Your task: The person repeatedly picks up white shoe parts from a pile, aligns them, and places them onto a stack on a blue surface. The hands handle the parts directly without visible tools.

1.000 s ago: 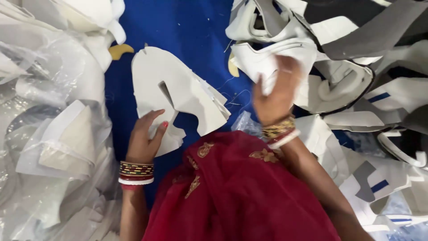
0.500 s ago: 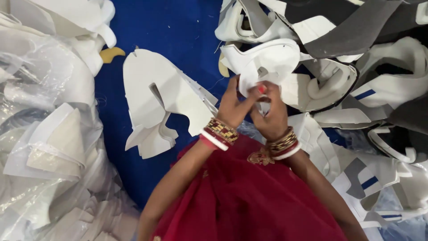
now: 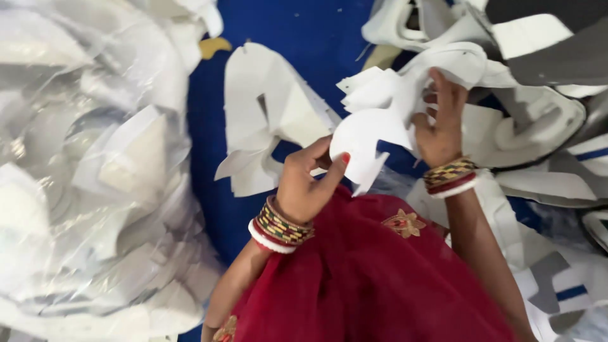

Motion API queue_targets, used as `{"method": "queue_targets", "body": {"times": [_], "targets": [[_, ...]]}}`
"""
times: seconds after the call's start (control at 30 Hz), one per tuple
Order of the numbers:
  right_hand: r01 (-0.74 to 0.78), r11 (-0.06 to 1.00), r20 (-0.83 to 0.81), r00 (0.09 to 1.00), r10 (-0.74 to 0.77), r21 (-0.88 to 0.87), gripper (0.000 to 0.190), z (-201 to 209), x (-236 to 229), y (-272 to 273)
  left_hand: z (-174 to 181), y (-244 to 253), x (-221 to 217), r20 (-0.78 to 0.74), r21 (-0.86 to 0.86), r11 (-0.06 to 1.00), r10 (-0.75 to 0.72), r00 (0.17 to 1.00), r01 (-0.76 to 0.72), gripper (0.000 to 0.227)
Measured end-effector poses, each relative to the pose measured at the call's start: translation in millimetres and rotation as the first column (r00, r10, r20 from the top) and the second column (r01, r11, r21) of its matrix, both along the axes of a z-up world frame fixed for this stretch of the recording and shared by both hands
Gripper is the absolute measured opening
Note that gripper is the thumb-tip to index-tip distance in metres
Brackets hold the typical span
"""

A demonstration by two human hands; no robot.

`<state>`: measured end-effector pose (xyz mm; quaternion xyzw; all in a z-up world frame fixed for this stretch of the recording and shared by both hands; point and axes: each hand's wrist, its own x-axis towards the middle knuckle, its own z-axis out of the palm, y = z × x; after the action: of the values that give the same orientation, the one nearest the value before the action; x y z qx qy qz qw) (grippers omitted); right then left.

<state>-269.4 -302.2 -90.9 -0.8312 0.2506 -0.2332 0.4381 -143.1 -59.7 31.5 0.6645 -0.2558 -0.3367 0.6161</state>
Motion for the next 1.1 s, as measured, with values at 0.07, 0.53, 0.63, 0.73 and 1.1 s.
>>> {"method": "queue_targets", "body": {"times": [0.07,0.53,0.63,0.73,1.1], "targets": [[0.019,1.000,-0.058,0.998,-0.019,-0.004,0.079,-3,-2,-3,23,10,-2,0.246,-0.020,1.000,-0.014,0.969,0.020,0.029],[-0.195,0.977,-0.142,0.973,0.181,-0.091,0.041,200,43,56,167,71,72,0.591,0.028,0.967,-0.222,0.776,0.255,0.065],[-0.539,0.804,0.005,0.830,0.558,-0.251,0.053,234,65,69,160,67,89,0.521,0.023,0.954,-0.267,0.811,0.299,0.076],[-0.634,0.728,0.055,0.743,0.667,-0.262,0.045,234,86,71,123,70,130,0.493,-0.144,0.945,-0.190,0.849,0.295,0.073],[-0.777,0.498,0.189,0.595,0.781,0.385,0.045,123,179,68,-24,103,175,-0.302,-0.281,0.951,0.042,0.952,-0.131,0.062]]}}
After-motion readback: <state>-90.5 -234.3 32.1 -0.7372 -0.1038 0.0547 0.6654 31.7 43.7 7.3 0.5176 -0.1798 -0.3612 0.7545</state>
